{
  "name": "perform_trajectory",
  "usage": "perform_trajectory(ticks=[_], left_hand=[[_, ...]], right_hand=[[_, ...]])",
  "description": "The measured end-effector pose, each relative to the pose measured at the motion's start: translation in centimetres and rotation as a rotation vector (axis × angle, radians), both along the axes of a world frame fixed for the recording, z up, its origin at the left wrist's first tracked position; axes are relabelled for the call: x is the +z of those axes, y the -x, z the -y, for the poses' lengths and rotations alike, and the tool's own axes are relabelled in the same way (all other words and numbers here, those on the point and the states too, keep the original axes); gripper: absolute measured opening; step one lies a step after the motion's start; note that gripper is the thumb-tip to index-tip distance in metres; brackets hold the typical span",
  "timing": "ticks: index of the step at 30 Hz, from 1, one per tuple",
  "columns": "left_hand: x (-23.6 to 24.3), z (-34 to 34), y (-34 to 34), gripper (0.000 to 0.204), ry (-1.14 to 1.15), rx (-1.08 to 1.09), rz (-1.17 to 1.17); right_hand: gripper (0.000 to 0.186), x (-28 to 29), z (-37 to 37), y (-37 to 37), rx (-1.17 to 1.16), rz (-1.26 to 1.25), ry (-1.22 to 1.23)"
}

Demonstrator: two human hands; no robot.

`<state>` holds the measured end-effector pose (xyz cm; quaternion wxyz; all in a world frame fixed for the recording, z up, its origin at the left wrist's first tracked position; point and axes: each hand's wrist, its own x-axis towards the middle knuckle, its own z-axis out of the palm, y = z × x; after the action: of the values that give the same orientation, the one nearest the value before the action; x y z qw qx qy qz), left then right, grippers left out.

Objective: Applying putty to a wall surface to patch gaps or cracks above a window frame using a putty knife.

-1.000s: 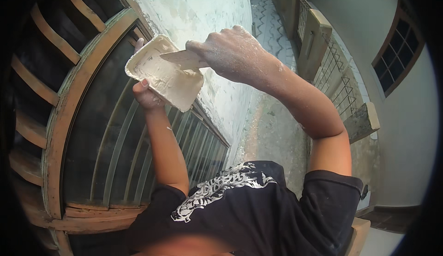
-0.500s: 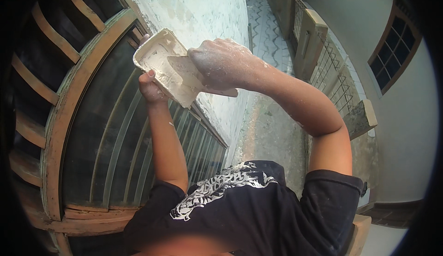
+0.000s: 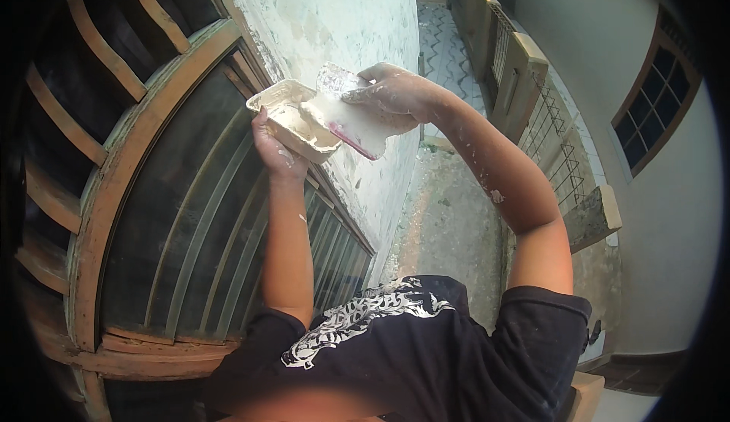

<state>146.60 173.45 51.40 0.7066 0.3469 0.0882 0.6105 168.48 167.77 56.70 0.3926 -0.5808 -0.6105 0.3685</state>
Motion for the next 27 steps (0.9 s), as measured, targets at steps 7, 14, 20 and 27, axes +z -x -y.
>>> perform_trajectory(ticks=[7, 14, 20, 27], left_hand=[[-1.0, -0.4, 0.9, 0.063, -0.029, -0.090, -0.032], [0.5, 0.7, 0.3, 0.072, -0.157, -0.199, -0.097], [1.0, 1.5, -0.7, 0.085, -0.339, -0.248, -0.249], [1.0, 1.7, -0.8, 0.076, -0.262, -0.297, -0.182]], right_hand=[[0.037, 1.0, 1.0, -1.0, 0.029, -0.311, -0.078], [0.039, 0.1, 2.0, -4.0, 0.097, -0.379, -0.014], [0.048, 2.5, 2.8, -5.2, -0.056, 0.417, -0.327], [0.039, 5.2, 3.2, -3.5, -0.171, 0.751, -0.459]])
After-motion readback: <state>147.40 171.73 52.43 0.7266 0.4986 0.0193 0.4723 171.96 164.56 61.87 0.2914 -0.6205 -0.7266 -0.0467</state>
